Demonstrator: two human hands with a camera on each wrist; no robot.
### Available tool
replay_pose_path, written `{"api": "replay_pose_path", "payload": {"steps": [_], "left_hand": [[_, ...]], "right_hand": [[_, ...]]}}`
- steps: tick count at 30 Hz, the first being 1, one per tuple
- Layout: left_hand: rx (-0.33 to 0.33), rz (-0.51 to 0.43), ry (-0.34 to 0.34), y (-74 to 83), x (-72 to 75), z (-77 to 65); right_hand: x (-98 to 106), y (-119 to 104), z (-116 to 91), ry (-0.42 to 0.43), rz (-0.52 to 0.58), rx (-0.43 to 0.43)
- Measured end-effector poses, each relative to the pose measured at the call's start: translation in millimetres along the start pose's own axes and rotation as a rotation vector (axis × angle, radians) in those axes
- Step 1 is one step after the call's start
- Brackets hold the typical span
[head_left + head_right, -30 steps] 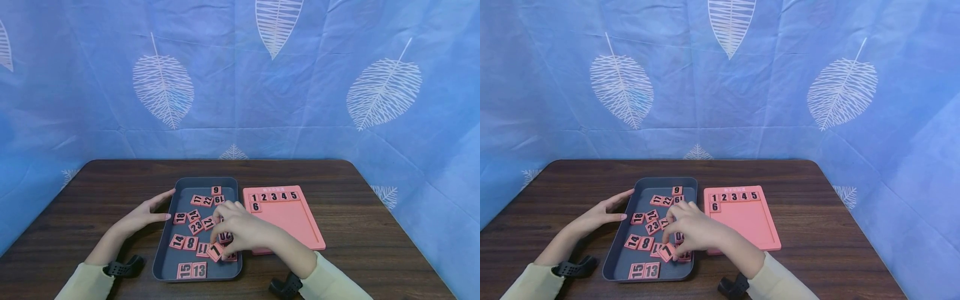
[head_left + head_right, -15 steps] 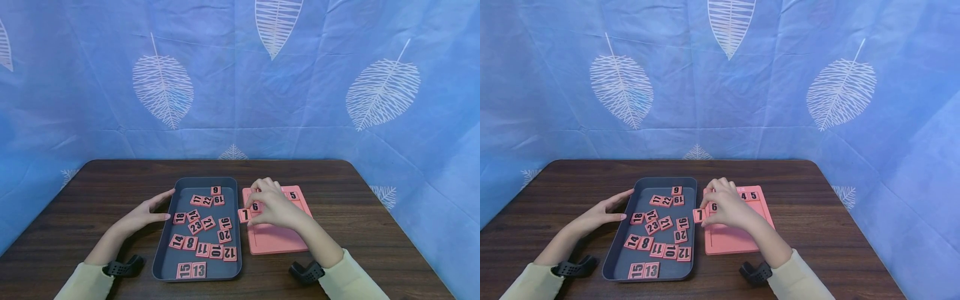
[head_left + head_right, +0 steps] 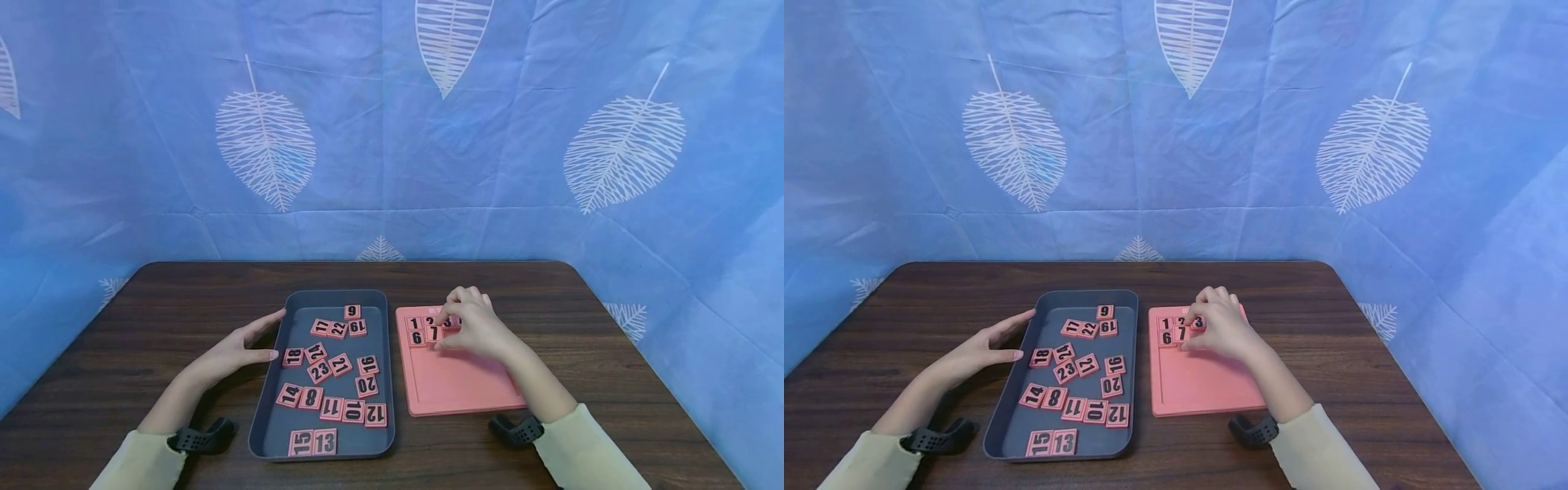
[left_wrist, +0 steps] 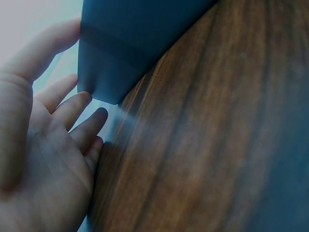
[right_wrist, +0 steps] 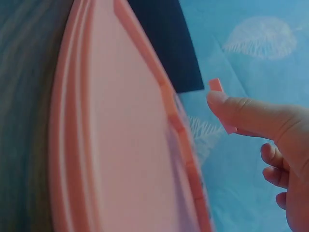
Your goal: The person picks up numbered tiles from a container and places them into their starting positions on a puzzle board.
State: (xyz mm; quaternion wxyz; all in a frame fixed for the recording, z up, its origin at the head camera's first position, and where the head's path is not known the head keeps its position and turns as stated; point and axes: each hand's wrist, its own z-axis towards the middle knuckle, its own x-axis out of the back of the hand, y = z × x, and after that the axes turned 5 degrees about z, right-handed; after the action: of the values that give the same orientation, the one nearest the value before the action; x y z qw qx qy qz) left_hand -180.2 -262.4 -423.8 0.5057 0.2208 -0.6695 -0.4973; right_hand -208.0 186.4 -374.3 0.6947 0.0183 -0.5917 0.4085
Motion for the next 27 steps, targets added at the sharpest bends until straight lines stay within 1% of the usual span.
{"api": "replay_pose_path", "payload": {"steps": [8, 16, 22, 27], "left_hand": [[-0.004, -0.006, -0.003, -0.4, -0.1, -0.2], [-0.002, -0.002, -0.001, -1.4, -0.1, -0.3], [0.002, 0.000, 0.003, -0.7, -0.4, -0.7], [-0.001, -0.002, 0.001, -0.4, -0.5, -0.8]], "right_hand": [[-6.1, 14.6, -1.4, -0.018, -0.040, -0.068], [-16.3, 22.8, -1.9, -0.044, -0.043, -0.098], [-17.7, 22.6, -2.4, -0.033, -0.065, -0.077], [-18.1, 23.8, -2.8, -0.018, -0.061, -0.050]]}}
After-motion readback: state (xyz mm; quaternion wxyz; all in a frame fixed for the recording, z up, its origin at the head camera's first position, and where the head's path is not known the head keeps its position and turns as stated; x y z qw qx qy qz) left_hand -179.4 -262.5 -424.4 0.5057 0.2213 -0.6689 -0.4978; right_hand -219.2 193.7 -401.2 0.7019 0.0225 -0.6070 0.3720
